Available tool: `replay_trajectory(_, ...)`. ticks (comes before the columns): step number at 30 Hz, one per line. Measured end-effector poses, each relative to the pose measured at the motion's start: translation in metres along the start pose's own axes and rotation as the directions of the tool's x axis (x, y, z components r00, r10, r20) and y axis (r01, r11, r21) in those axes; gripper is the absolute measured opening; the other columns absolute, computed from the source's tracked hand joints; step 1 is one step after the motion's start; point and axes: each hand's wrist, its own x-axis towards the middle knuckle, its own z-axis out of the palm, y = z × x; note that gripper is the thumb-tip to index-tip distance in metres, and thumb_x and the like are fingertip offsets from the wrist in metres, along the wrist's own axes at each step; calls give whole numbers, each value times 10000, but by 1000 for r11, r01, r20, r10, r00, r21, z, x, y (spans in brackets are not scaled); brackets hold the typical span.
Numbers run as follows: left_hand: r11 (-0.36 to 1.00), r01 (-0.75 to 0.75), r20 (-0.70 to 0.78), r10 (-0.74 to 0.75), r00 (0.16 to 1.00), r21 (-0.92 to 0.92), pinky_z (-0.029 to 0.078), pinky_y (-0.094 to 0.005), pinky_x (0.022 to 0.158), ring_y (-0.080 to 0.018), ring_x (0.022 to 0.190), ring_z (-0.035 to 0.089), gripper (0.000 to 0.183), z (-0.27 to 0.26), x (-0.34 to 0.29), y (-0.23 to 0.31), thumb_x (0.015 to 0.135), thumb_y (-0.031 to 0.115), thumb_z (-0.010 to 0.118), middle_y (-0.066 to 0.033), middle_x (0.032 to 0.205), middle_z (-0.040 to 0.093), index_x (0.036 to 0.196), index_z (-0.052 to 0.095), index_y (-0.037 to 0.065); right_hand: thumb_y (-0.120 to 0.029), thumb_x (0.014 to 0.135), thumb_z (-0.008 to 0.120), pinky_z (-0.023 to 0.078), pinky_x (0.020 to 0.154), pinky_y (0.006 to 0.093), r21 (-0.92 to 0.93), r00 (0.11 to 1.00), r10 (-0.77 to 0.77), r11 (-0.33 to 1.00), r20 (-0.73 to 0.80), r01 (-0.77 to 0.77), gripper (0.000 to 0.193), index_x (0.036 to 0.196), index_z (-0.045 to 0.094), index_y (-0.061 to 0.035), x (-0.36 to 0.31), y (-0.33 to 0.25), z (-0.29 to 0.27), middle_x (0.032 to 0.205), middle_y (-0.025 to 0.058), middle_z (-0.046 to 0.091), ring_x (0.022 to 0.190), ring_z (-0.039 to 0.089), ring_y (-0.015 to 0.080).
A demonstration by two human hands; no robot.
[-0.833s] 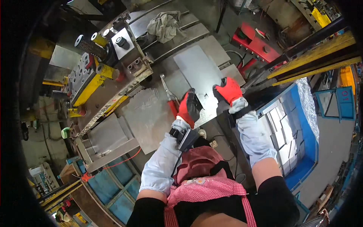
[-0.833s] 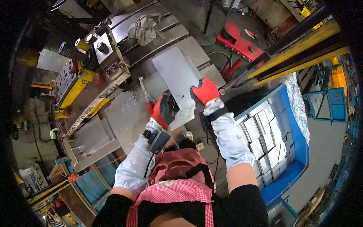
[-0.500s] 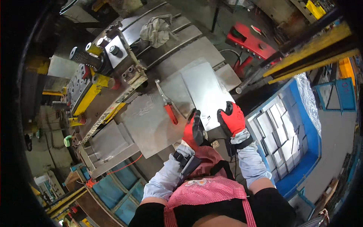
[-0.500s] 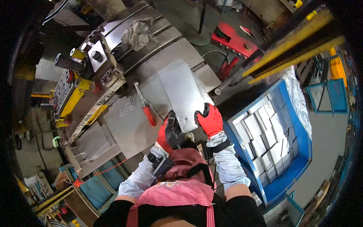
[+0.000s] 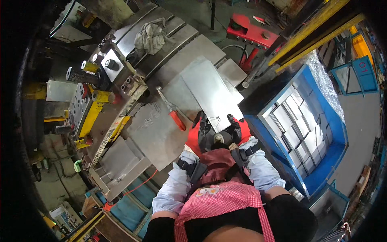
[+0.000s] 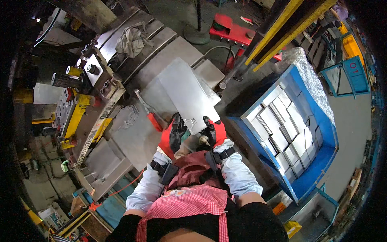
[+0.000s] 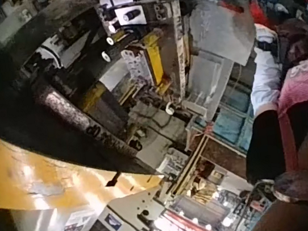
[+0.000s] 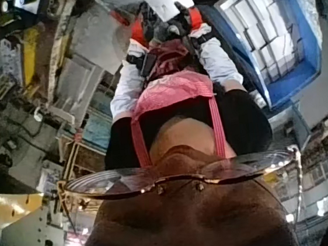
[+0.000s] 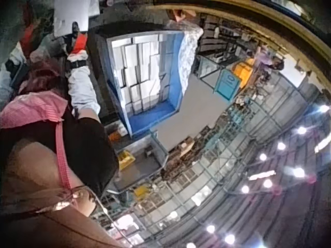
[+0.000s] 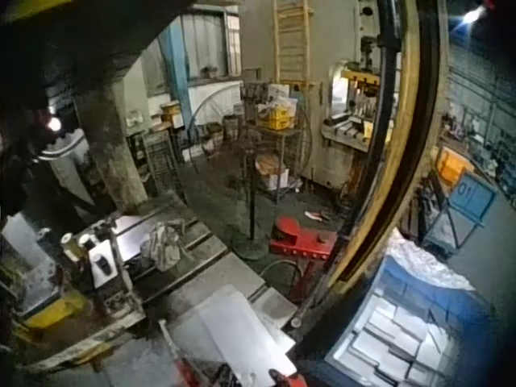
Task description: Using an industrial press machine and hand tools to process and organize metal sheets.
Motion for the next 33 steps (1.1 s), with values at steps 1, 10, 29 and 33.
replay_trajectory(1, 995, 2, -4, -2, 1000, 99, 429, -277, 827, -201, 970, 524, 431, -3, -2, 8, 887, 155, 481, -123, 1125, 509, 1263, 372, -27, -183, 779, 644, 476, 694, 315, 61, 998, 69, 996, -13, -68, 313, 1043, 577, -29, 0, -9, 5, 876, 78, 618, 769, 577, 150)
replay_trajectory(10, 904, 171, -137, -241, 961, -391, 355, -276, 947, -184, 1108, 461, 376, -18, -22, 8, 888, 108, 478, -111, 1249, 445, 1245, 424, 6, -188, 806, 613, 469, 721, 315, -132, 998, -52, 990, -35, 47, 296, 1025, 584, 8, -73, -78, -12, 940, 102, 615, 805, 585, 172)
replay_trajectory(29, 418, 79, -24, -136, 990, 905, 347, -416, 937, -377, 1101, 419, 699, 27, 123, 30, 757, 453, 551, -183, 1266, 407, 1311, 343, 80, -258, 872, 468, 385, 909, 375, -525, 912, -409, 785, -38, 330, 372, 1163, 507, -30, -79, -21, -52, 1084, 159, 553, 1040, 512, 267)
replay_trajectory(33, 475, 16, 7, -46, 999, 880, 384, -413, 869, -344, 1007, 490, 642, 21, 128, 27, 746, 401, 598, -183, 1095, 514, 1265, 410, 73, -271, 854, 541, 426, 813, 348, 43, 935, -44, 997, -351, 63, 337, 1080, 538, -22, -62, -31, -34, 1013, 110, 582, 917, 540, 224)
